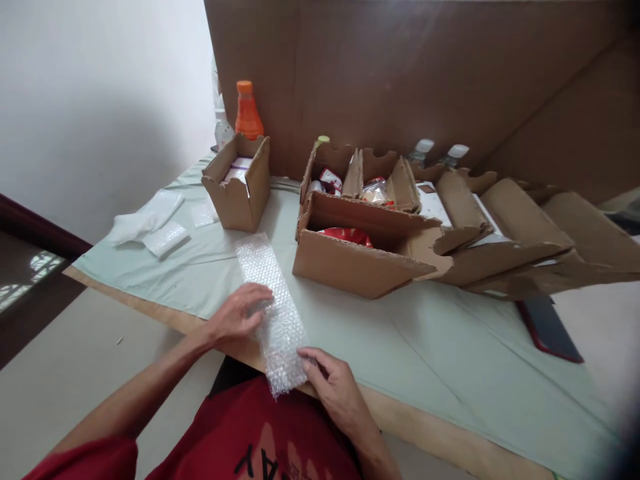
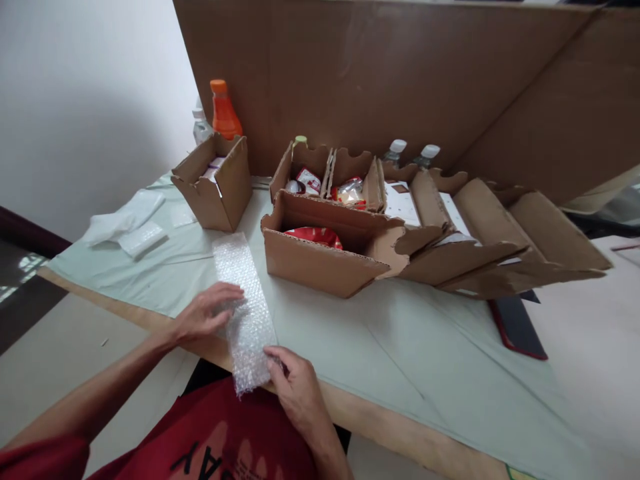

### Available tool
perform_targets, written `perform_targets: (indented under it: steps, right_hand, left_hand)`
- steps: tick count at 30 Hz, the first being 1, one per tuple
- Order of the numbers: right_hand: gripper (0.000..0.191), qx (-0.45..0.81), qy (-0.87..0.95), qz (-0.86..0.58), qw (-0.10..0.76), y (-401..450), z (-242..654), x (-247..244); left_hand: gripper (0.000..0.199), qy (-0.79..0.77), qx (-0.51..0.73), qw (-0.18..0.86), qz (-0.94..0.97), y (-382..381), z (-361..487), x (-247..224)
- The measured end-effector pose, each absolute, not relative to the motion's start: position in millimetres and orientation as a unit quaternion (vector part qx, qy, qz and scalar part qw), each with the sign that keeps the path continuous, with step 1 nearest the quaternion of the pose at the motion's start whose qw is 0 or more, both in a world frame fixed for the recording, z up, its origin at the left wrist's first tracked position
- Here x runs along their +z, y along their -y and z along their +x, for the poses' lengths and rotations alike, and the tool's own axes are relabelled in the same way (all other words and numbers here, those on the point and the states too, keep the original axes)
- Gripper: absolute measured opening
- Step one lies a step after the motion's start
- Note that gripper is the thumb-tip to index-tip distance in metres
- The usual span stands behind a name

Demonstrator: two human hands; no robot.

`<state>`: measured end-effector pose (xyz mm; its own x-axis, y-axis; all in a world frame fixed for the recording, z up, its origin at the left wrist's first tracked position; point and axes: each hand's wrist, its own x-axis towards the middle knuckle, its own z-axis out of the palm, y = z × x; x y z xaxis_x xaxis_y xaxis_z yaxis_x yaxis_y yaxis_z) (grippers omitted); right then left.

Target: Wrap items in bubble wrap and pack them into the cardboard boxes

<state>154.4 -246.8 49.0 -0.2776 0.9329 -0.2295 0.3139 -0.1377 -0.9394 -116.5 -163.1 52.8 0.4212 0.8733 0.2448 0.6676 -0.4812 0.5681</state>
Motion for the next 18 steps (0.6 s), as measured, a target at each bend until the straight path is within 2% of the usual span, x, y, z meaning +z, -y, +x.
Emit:
perform_targets:
  steps: [5,7,9,11,14,18]
  right_hand:
    - [0.043,0.635,0.481,-0.501,0.337,231,143,58]
    - [0.049,0.665,0.446,-0.471,0.370,223,134,61]
    - [0.053,0.690,0.429,-0.434,0.389,215,124,64]
    - [0.061,0.700,0.432,-0.418,0.387,207,117,65]
    - [0.076,0.653,0.461,-0.466,0.378,198,115,63]
    - [0.059,0.474,0.568,-0.570,0.359,184,118,50]
  left_hand:
    - [0.069,-0.411,0.285,0.394,0.771,239,-126,59]
    - [0.080,-0.422,0.296,0.433,0.739,248,-124,59]
    - [0.075,-0.483,0.328,0.435,0.685,247,-117,53]
    - [0.054,-0.562,0.365,0.427,0.608,239,-110,45]
    - [0.037,-0.620,0.391,0.416,0.538,225,-104,34]
    - [0.041,-0.638,0.382,0.401,0.535,216,-105,28]
